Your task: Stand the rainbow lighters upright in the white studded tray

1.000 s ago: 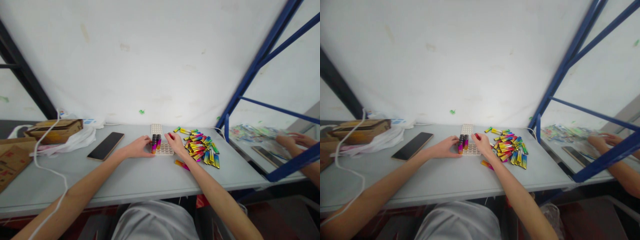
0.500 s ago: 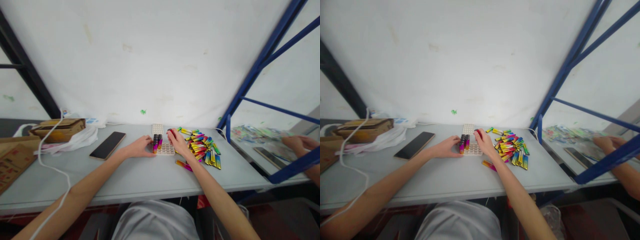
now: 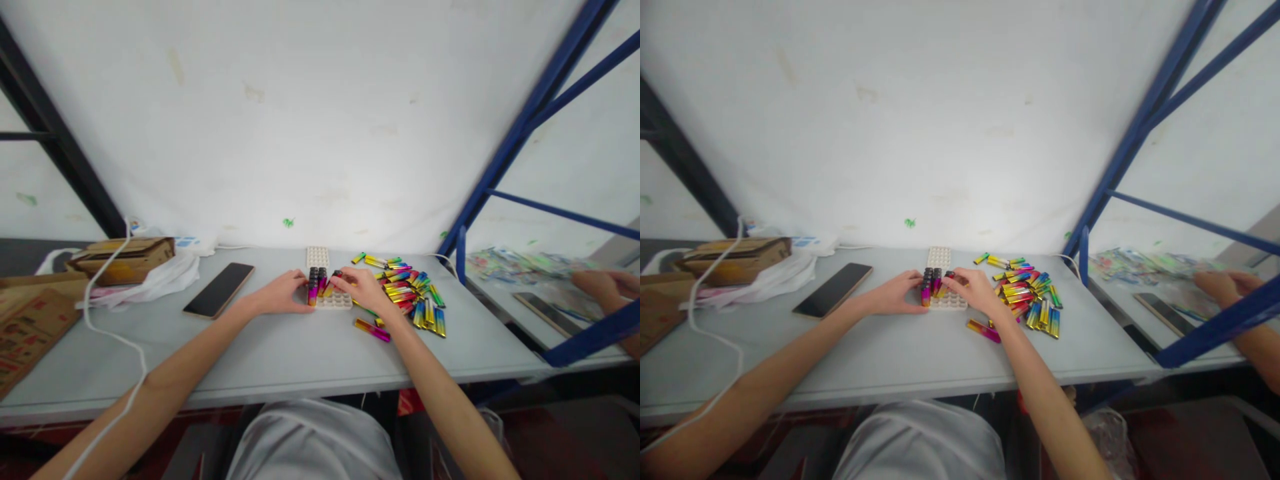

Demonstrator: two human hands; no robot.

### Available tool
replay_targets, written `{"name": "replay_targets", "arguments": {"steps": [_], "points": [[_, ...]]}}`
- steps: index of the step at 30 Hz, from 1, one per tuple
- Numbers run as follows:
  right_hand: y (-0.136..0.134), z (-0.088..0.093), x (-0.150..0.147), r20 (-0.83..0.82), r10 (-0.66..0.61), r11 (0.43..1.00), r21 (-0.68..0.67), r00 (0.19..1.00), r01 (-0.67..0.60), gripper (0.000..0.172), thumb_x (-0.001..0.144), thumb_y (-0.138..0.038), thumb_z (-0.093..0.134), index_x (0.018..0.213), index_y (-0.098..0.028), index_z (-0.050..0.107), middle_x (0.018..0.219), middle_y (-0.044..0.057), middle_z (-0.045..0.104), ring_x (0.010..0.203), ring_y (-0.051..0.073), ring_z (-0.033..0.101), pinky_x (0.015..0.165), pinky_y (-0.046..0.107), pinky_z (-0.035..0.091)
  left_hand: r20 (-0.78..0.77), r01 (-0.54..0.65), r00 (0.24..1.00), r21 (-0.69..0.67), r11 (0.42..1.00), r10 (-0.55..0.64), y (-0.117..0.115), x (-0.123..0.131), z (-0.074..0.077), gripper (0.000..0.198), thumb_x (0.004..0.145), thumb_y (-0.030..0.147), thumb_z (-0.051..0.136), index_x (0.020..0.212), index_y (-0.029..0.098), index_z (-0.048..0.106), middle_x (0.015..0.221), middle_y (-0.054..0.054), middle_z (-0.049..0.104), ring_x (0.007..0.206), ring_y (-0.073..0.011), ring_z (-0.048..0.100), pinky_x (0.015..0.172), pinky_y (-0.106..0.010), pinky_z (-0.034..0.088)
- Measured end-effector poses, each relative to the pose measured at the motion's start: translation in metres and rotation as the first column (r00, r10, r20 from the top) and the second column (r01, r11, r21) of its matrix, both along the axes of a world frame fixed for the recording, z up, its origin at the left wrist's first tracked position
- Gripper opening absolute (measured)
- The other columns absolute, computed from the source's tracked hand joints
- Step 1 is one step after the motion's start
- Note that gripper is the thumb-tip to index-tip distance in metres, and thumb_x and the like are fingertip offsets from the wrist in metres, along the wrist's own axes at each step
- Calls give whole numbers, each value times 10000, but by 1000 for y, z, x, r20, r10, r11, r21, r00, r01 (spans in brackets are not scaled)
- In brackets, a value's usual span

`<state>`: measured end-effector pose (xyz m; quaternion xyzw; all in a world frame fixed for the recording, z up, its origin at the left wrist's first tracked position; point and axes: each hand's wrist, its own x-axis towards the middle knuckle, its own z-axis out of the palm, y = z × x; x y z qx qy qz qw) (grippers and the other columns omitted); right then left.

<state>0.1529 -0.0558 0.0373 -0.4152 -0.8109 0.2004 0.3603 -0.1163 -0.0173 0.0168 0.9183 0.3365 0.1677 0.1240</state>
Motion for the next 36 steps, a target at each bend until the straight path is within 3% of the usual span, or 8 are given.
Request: {"name": "replay_targets", "arguments": {"steps": [11,15,19,22,24,27,32,36], "points": [[-1,-7,-17,221,80,993,67,972,-97,260,1050,-400,588,968,-199,732,835,39,733,688,171,587,679,268,400,2,-5,1000,3,1000,5,2,-1,-3,522,808,618,752,1105,189,719,1155,-111,690,1085,-293,638,1005,-398,521],[-4,-3,-19,328,-18,995,95,945,-14,323,1038,-418,612,851,-192,746,769,52,721,662,172,581,655,273,373,5,-6,1000,1,1000,6,2,-1,-2,492,807,601,757,1095,205,716,1167,-103,683,1106,-295,633,1013,-388,514],[1,11,2,259,-42,997,75,965,24,378,1037,-464,594,823,-192,747,719,30,712,642,165,585,653,271,382,-16,-9,1000,-9,1000,9,1,0,0,513,813,603,743,1116,190,714,1178,-120,682,1116,-308,632,1015,-399,514],[0,26,32,216,-97,991,108,972,75,321,1041,-386,576,856,-189,749,784,39,741,705,183,627,707,287,419,-38,-17,999,-20,1000,16,1,1,1,568,809,613,742,1162,170,702,1221,-147,673,1138,-323,628,1030,-416,511],[-6,31,52,275,-90,996,48,957,80,241,1003,-355,628,876,-196,756,837,49,762,746,199,658,725,297,444,-39,-24,999,-22,999,24,1,1,1,585,800,616,748,1167,163,701,1231,-155,670,1142,-327,627,1033,-421,513],[-21,24,72,407,-85,992,-55,910,118,170,941,-344,715,865,-197,755,836,57,759,752,213,675,721,307,465,-31,-33,999,-18,999,32,1,2,0,587,793,619,749,1151,155,707,1227,-153,671,1135,-322,632,1025,-405,519],[-40,-5,76,586,-179,980,39,791,193,146,880,-318,791,887,-186,729,959,94,738,938,262,678,827,333,474,-42,-28,999,-13,1000,28,0,2,2,570,803,614,745,1140,157,706,1219,-147,669,1132,-316,632,1028,-389,510],[-40,-11,75,590,-200,978,75,782,194,140,953,-315,696,931,-176,691,994,109,720,978,267,663,862,348,474,-72,-30,997,-23,999,29,-1,2,3,577,819,592,747,1181,146,696,1250,-155,652,1162,-315,616,1060,-399,494]]}}
